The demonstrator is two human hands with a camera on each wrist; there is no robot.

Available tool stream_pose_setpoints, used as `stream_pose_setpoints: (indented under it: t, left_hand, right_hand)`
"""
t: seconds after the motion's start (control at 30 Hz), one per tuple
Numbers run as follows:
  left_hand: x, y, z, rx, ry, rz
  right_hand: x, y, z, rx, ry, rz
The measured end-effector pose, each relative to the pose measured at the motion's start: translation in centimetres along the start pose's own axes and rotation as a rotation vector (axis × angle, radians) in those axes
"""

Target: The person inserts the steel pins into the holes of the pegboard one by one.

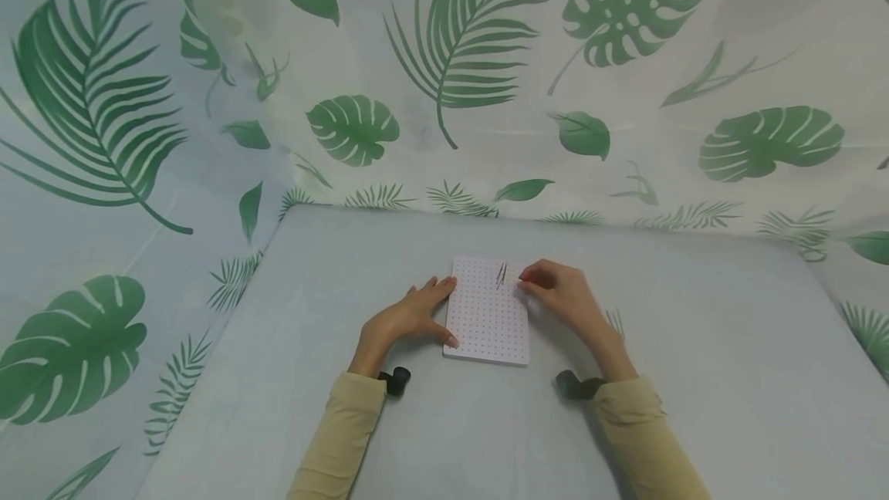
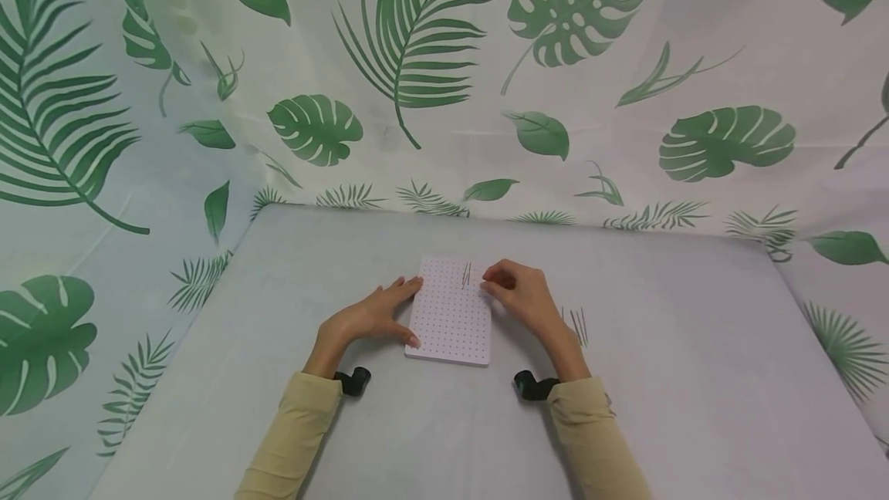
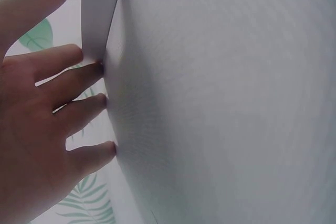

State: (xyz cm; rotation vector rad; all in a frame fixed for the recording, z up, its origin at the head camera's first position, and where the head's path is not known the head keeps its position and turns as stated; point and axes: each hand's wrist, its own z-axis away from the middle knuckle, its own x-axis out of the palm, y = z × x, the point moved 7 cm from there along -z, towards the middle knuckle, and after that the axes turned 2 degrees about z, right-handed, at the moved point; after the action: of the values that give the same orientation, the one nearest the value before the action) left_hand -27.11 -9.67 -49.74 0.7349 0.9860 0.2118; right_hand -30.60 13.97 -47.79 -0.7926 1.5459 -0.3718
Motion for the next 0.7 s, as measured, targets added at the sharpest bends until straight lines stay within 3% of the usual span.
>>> stream_pose_setpoints:
  t: [0.2,0.7]
  left_hand:
    - [0.1,0.0,-0.1,0.002,0.003,-0.004]
    - [0.1,0.0,0.1,-0.009,0.016,0.024]
  right_hand:
    - [-0.9,0.7,0.6,-0.033,-0.009,0.044]
    - [-2.9,2.8,2.5,-0.022,-0.050,0.122]
